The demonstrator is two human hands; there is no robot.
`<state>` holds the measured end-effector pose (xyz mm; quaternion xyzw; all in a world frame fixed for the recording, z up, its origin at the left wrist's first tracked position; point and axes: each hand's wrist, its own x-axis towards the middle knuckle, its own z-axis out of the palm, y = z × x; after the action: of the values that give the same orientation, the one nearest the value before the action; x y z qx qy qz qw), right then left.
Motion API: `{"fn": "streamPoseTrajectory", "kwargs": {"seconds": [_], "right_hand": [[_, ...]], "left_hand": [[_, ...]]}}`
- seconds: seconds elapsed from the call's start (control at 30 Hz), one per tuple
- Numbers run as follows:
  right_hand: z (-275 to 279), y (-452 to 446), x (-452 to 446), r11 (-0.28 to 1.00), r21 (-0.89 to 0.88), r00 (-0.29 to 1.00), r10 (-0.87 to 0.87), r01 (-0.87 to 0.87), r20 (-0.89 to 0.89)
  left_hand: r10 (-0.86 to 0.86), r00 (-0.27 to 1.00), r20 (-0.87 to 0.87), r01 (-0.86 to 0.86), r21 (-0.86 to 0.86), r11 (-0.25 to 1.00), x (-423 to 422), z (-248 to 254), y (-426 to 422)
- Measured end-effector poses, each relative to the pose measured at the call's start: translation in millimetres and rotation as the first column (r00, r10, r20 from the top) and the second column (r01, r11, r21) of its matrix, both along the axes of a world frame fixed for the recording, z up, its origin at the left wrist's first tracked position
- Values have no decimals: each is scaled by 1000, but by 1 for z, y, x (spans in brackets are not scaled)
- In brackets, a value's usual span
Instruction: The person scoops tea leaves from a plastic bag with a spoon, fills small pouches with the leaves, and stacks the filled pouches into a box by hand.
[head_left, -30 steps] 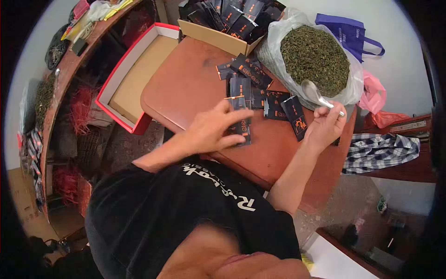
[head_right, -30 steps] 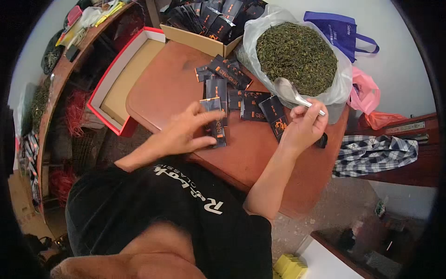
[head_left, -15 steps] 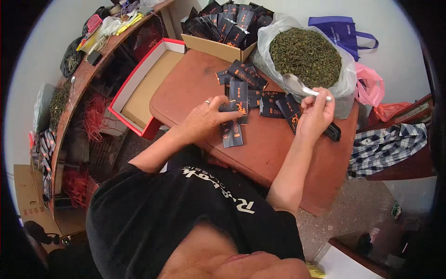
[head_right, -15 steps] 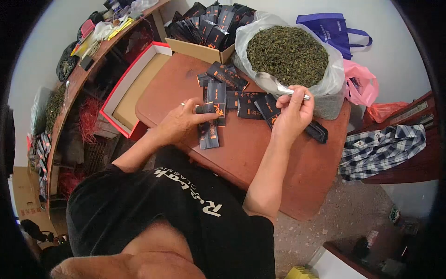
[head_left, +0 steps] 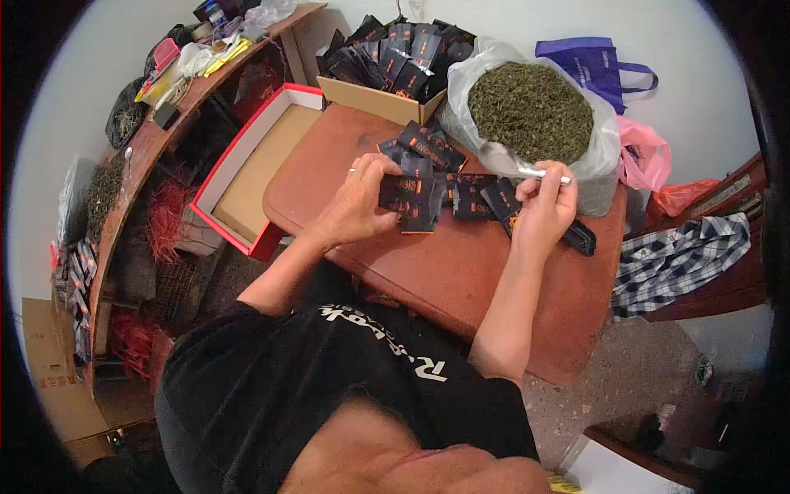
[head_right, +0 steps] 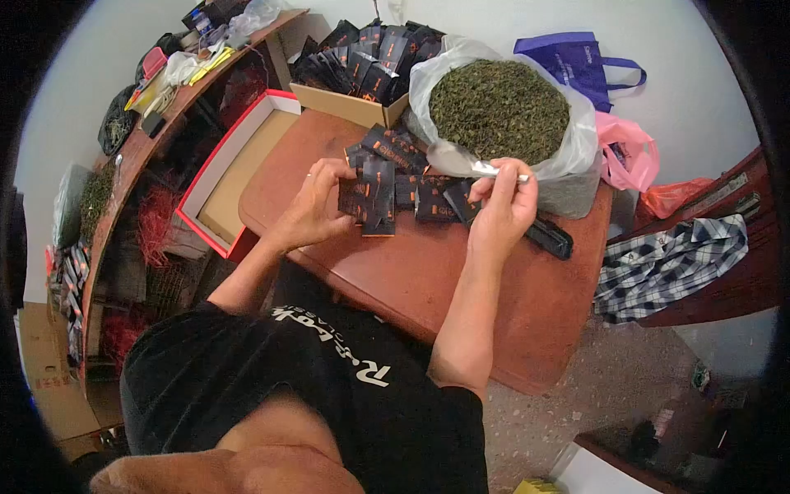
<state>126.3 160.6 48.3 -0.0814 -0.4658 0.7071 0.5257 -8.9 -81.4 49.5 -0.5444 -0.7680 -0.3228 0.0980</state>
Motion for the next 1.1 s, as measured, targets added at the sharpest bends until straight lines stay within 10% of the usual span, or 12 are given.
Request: {"fn": "streamPoseTrajectory", "kwargs": {"seconds": [0.2, 0.67, 0.93, 1.1], "right_hand": [[10, -17, 6, 978, 194, 997, -76, 80, -25], [16, -23, 15, 748, 646, 961, -265, 151, 82], [-4, -13, -3, 986, 15, 983, 165, -167, 83], [-3, -18, -4, 978, -71, 978, 199, -195, 59]], "left_hand": [[37, 968, 247, -58, 79, 995, -1, -7, 39], [123, 986, 115, -130, 56, 990, 4, -4, 48], [-70, 981, 182, 28, 224, 974, 10, 0, 61], [-136, 979, 151, 97, 242, 966, 12, 6, 69]]}}
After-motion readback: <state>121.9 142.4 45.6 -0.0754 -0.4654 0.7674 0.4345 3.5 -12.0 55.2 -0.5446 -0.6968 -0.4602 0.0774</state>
